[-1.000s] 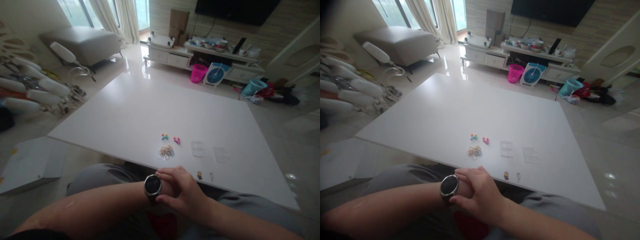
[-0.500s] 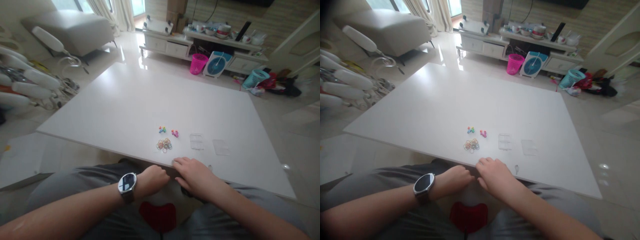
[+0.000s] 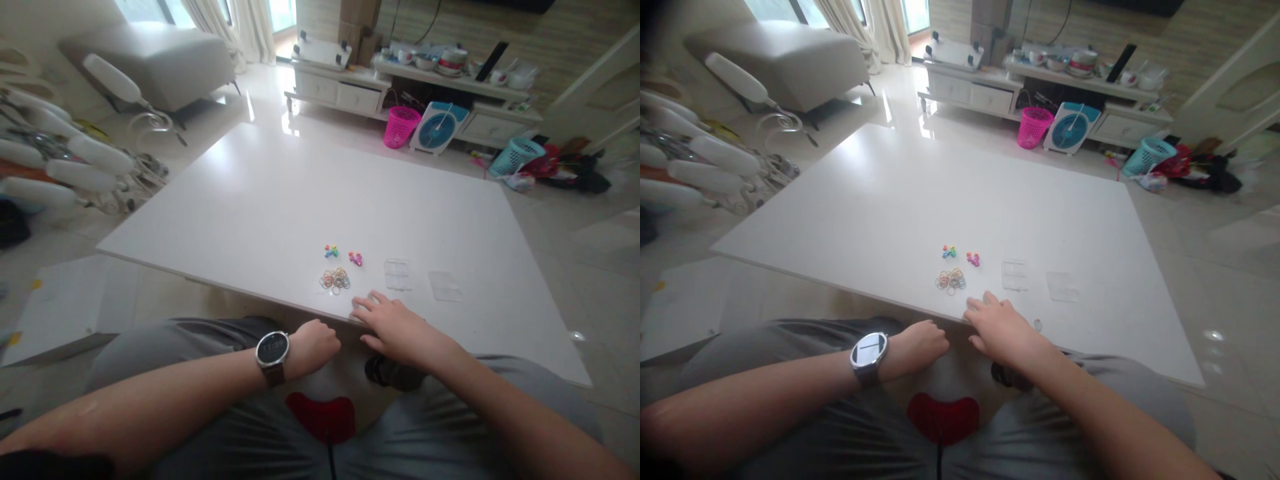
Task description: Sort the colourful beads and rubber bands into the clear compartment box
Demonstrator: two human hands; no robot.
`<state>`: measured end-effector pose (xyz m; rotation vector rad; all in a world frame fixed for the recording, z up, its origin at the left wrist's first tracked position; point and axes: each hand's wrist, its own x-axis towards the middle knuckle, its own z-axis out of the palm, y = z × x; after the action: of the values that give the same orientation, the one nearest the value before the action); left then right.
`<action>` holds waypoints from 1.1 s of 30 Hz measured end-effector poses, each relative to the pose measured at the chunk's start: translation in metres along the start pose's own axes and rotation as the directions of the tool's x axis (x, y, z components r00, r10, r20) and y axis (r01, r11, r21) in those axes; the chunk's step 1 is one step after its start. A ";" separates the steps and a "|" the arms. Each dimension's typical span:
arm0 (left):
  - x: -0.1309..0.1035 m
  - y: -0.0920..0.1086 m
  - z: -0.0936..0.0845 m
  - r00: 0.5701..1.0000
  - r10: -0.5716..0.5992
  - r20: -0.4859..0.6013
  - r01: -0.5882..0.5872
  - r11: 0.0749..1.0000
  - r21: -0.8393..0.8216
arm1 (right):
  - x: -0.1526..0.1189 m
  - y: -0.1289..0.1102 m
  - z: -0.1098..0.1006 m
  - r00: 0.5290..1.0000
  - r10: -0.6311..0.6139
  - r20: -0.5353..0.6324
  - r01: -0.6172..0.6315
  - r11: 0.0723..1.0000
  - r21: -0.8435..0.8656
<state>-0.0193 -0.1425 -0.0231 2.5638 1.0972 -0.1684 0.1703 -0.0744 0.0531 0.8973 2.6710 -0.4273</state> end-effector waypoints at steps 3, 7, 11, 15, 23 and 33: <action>-0.002 0.003 -0.003 0.999 0.016 0.045 -0.017 1.000 0.021 | 0.001 0.004 -0.001 0.989 0.139 0.060 -0.135 0.989 -0.058; -0.003 0.006 -0.006 0.997 0.005 0.080 -0.006 1.000 0.011 | 0.003 0.009 0.002 0.959 0.264 0.099 -0.254 0.962 -0.098; -0.004 0.010 -0.007 0.991 -0.013 0.136 0.013 1.000 0.000 | 0.002 0.012 0.004 0.962 0.250 0.111 -0.237 0.965 -0.116; -0.005 0.013 -0.008 0.989 -0.009 0.146 0.010 1.000 -0.003 | 0.002 0.012 0.002 0.977 0.205 0.066 -0.193 0.969 -0.153; -0.005 0.013 -0.005 0.991 -0.002 0.132 0.003 1.000 -0.009 | 0.005 0.017 0.000 0.971 0.237 0.035 -0.228 0.957 -0.178; -0.005 0.015 -0.017 0.980 -0.009 0.197 0.007 1.000 0.009 | 0.005 0.015 -0.002 0.986 0.166 0.007 -0.162 0.969 -0.188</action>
<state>-0.0122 -0.1495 -0.0017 2.4868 1.0339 -0.4210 0.1761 -0.0596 0.0500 1.0374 2.5388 -0.1451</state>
